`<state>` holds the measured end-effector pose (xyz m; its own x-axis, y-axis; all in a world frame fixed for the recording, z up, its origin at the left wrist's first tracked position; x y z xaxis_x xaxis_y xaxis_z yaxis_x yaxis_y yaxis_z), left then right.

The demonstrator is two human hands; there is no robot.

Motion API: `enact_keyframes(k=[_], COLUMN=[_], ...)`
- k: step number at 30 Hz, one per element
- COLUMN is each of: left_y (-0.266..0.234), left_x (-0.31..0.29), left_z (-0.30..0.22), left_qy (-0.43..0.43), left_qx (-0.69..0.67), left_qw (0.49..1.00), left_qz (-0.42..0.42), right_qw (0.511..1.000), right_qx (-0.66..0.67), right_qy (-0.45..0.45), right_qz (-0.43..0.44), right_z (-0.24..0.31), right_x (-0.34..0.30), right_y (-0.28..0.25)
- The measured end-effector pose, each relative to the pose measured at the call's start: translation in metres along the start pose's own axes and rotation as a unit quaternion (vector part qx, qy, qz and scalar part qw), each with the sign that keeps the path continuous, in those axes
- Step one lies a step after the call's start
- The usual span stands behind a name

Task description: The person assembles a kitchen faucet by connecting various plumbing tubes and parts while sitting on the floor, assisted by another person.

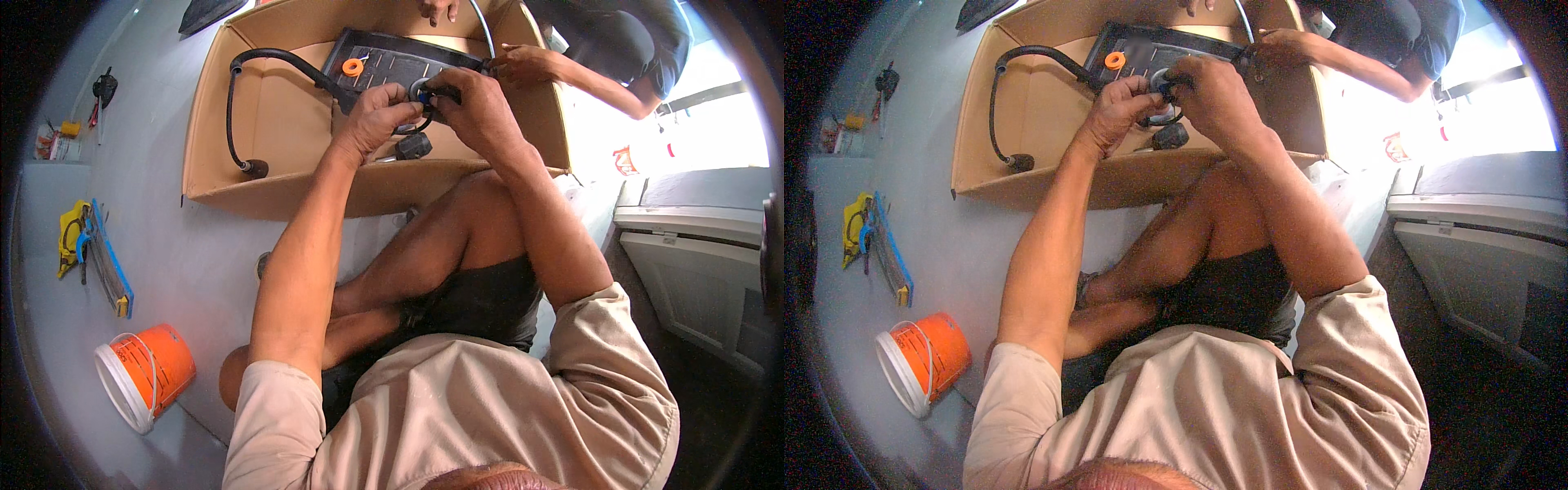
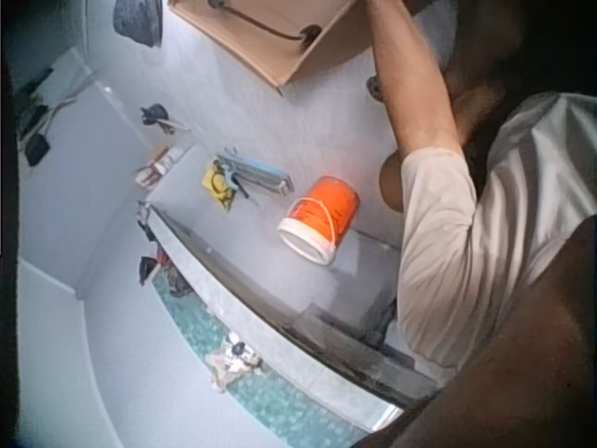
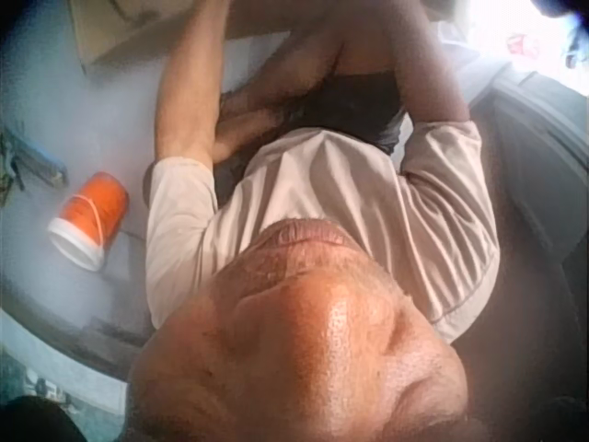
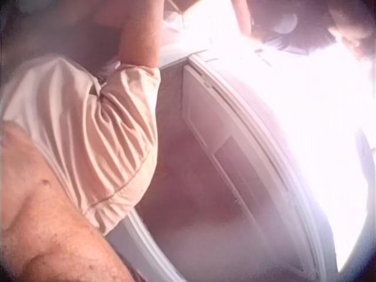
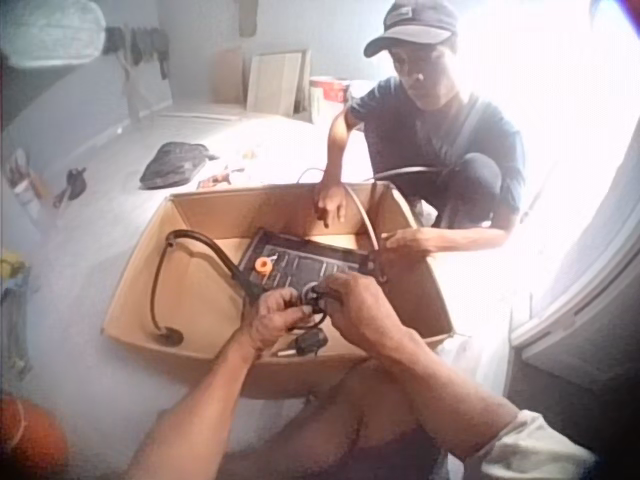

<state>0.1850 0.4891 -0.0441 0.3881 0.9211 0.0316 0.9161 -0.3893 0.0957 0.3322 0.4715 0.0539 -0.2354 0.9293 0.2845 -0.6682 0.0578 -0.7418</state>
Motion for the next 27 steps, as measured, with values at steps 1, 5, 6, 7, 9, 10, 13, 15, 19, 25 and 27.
enact_keyframes(k=[1,5,6,7,9,10,13,15,19,25,27], left_y=[-0.001,-0.002,-0.007,-0.012,-0.006,-0.004,0.002,0.005,0.009,0.010,0.007], left_x=[0.001,-0.001,0.000,0.000,-0.002,-0.002,-0.004,-0.003,-0.004,-0.003,-0.003], left_z=[0.001,-0.004,-0.004,-0.003,-0.008,-0.010,-0.022,-0.023,-0.027,-0.022,-0.023], left_qy=[0.002,0.015,0.020,0.024,0.019,0.015,0.055,0.042,0.054,0.045,0.046], left_qx=[0.018,-0.011,-0.003,0.004,-0.031,-0.066,-0.109,-0.094,-0.045,-0.083,-0.080], left_qw=[1.000,0.999,0.999,0.998,0.997,0.994,0.989,0.993,0.997,0.995,0.995], left_qz=[-0.002,-0.035,-0.045,-0.054,-0.072,-0.091,-0.080,-0.058,-0.023,-0.015,-0.027], right_qw=[1.000,0.996,0.995,0.995,0.995,0.995,0.995,0.991,0.992,0.998,0.998], right_qx=[-0.001,-0.011,-0.003,-0.003,-0.059,-0.059,-0.067,-0.093,-0.096,-0.023,-0.003], right_qy=[-0.002,-0.022,-0.013,-0.014,0.016,0.019,0.019,0.017,-0.027,-0.062,-0.068], right_qz=[-0.001,0.081,0.100,0.101,0.081,0.082,0.075,0.099,0.082,0.005,0.000], right_z=[0.000,0.005,0.008,0.012,0.009,0.008,0.012,0.012,0.013,0.003,0.005], right_x=[0.003,0.010,0.012,0.013,0.012,0.010,0.009,0.008,0.001,-0.003,-0.002], right_y=[-0.002,0.008,0.012,0.013,0.013,0.012,0.007,0.007,0.006,0.000,0.000])
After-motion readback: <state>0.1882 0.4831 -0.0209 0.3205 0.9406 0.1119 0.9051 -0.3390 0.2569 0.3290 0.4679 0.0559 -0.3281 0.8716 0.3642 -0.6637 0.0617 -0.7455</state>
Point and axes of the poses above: each hand's wrist, its own x-axis towards the middle knuckle, its own y-axis out of the palm, z = x × y, the point moved 8 cm from there along x, towards the middle knuckle, and after that the axes turned 5 degrees about y, right-handed, at the moved point
